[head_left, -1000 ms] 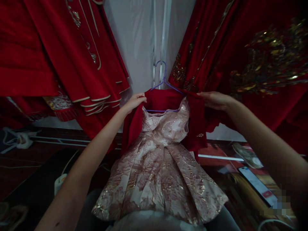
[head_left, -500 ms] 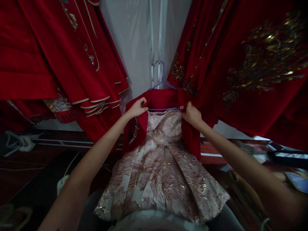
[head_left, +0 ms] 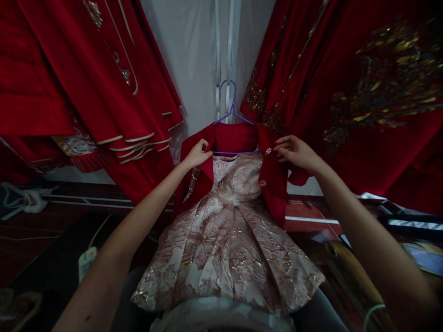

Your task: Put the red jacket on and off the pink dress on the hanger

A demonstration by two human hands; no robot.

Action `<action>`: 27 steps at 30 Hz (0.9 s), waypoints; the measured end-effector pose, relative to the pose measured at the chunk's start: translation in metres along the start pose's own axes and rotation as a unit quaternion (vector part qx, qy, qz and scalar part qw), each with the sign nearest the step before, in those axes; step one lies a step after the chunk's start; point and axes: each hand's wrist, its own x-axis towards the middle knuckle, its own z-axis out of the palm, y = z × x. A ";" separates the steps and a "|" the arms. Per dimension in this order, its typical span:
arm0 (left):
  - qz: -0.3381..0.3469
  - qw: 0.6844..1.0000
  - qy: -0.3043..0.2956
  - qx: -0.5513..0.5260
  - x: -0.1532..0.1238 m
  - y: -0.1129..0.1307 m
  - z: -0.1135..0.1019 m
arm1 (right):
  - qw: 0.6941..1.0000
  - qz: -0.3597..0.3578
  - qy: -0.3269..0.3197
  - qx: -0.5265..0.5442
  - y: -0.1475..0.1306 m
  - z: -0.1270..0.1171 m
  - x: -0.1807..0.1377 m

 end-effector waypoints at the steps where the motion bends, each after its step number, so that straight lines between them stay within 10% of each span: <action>1: 0.012 1.000 0.004 -0.002 -0.002 0.001 0.001 | 0.998 -0.046 0.024 -0.040 -0.004 0.007 0.001; 9: 0.078 0.991 0.107 0.020 -0.024 0.012 0.009 | 0.927 -0.201 0.146 -0.281 0.008 0.065 0.014; 15: 0.026 0.976 0.215 0.009 -0.045 0.003 0.009 | 0.938 -0.180 0.186 -0.229 0.012 0.043 0.007; 20: 0.082 0.978 0.159 0.105 -0.047 0.015 0.001 | 0.984 -0.097 0.122 -0.091 -0.002 0.028 0.006; 27: 0.127 0.987 0.003 0.095 -0.051 0.051 0.041 | 0.983 -0.180 0.020 0.010 -0.025 0.118 0.007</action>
